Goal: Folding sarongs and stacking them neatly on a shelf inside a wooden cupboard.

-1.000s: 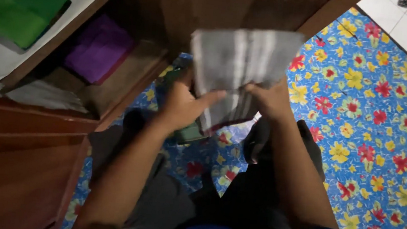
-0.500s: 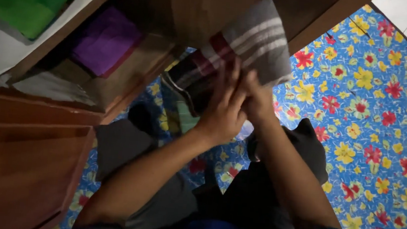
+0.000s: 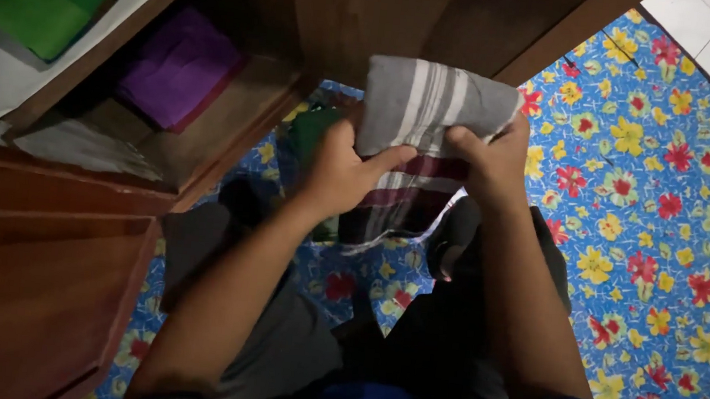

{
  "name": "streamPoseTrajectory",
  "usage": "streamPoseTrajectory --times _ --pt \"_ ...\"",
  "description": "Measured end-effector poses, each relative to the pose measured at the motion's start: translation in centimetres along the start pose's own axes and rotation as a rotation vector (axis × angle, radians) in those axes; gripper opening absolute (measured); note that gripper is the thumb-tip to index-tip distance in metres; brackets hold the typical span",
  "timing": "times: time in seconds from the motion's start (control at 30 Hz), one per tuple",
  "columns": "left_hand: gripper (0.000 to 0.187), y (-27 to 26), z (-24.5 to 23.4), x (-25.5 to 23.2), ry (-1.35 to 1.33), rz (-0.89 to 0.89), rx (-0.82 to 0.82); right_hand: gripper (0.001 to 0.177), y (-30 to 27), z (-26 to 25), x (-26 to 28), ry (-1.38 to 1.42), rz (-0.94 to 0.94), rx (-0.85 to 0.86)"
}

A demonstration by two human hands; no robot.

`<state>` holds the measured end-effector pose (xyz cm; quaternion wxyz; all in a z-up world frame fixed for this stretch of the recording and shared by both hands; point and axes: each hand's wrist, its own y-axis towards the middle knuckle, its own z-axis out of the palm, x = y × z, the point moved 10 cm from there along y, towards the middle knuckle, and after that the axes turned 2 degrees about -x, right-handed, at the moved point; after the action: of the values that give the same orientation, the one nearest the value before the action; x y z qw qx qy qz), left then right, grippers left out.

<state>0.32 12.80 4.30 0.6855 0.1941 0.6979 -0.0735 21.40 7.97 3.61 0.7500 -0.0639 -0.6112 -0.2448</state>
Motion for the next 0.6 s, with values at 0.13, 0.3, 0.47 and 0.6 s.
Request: streamPoseTrajectory --times 0.13,0.3,0.47,0.6 --pt "0.064 -1.0 -0.6 1.5 -0.008 -0.012 -0.056 0.020 0.1 -2.9 -3.2 -0.265 -0.005 0.012" --pt "0.059 -0.9 -1.2 0.8 -0.058 -0.063 -0.141 0.028 -0.4 -1.5 -3.5 -0.359 -0.088 0.076" --pt "0.043 -0.7 -1.5 -1.4 -0.025 -0.021 -0.165 0.083 -1.2 3.4 2.6 -0.348 -0.232 -0.019" --pt "0.060 -0.6 -0.5 -1.0 -0.148 0.046 -0.096 0.044 -1.3 0.2 -1.1 -0.381 -0.251 -0.093"
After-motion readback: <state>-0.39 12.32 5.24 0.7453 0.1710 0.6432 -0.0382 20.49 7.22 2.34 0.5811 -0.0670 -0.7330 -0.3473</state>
